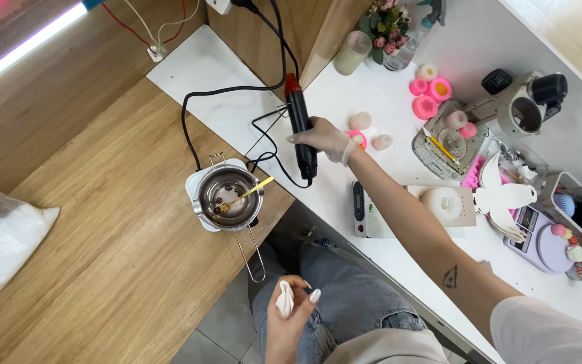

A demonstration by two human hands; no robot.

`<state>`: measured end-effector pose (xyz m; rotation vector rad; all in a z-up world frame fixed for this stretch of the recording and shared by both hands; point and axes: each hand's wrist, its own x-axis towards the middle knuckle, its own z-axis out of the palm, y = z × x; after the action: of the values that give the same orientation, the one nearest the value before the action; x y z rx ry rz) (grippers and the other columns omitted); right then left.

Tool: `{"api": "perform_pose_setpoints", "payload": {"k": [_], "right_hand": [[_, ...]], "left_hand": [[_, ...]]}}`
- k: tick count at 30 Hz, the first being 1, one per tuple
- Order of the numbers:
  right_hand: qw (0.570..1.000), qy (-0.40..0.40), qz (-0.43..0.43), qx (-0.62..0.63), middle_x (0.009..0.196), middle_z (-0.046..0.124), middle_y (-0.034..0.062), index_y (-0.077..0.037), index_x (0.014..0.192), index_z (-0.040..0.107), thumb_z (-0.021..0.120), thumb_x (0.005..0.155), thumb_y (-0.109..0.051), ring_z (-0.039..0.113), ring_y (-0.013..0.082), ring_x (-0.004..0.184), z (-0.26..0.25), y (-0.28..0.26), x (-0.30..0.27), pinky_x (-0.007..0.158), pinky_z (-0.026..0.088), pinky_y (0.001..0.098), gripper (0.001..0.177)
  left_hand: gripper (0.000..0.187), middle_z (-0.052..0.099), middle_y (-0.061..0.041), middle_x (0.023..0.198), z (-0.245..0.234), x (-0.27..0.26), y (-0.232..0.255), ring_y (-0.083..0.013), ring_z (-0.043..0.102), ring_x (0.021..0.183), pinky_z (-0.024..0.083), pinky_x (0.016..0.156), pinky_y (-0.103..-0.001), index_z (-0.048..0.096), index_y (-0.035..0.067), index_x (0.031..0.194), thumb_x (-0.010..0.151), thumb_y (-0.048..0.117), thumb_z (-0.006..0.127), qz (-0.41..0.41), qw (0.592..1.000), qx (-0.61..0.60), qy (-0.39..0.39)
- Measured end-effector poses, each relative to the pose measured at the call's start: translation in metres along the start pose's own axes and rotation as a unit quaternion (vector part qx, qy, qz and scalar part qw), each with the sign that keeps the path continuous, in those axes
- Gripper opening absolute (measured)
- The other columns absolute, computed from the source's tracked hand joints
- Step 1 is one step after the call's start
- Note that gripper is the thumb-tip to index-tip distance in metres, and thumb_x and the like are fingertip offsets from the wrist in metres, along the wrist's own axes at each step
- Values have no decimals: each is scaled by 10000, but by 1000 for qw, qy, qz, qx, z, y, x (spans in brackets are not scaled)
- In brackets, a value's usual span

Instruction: The person is melting wax, pouring it into molds, and smoothing it with a heat gun to create candles.

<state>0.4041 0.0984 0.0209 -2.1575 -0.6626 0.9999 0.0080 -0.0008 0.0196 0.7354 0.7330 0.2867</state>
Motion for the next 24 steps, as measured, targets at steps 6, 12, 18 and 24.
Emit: {"api": "perform_pose_setpoints", "payload": {"k": [6,12,18,24], "right_hand": [[958,35,25,283,1024,735,87,-13,1172,596,786,822,-325,766,186,945,-27,-13,-126,790,640,357,506],[868,35,-13,494,1040,720,150,-35,1159,597,694,945,-321,750,229,927,-47,5,-189,808,632,377,371],[767,-17,-75,637,1060,718,140,-24,1196,567,620,1037,-282,738,219,937,-54,16,-241,828,623,347,308],[791,-7,-103,604,1005,701,37,-141,1356,549,547,1032,-385,702,127,807,-83,-1,-298,600,585,249,406]], "left_hand": [[260,405,43,705,60,6,45,-21,371,598,303,507,-214,624,29,986,857,60,848,76,985,152,-36],[630,650,1,997,121,19,63,-81,639,870,547,739,-250,471,32,1317,813,79,848,182,965,190,-13],[764,716,-134,1032,177,21,115,-217,687,865,543,746,-323,475,16,1491,819,102,829,330,892,308,-35],[502,715,-178,1231,222,21,119,-289,744,1152,585,957,-356,572,-2,1379,923,57,773,511,799,281,-150]]}}
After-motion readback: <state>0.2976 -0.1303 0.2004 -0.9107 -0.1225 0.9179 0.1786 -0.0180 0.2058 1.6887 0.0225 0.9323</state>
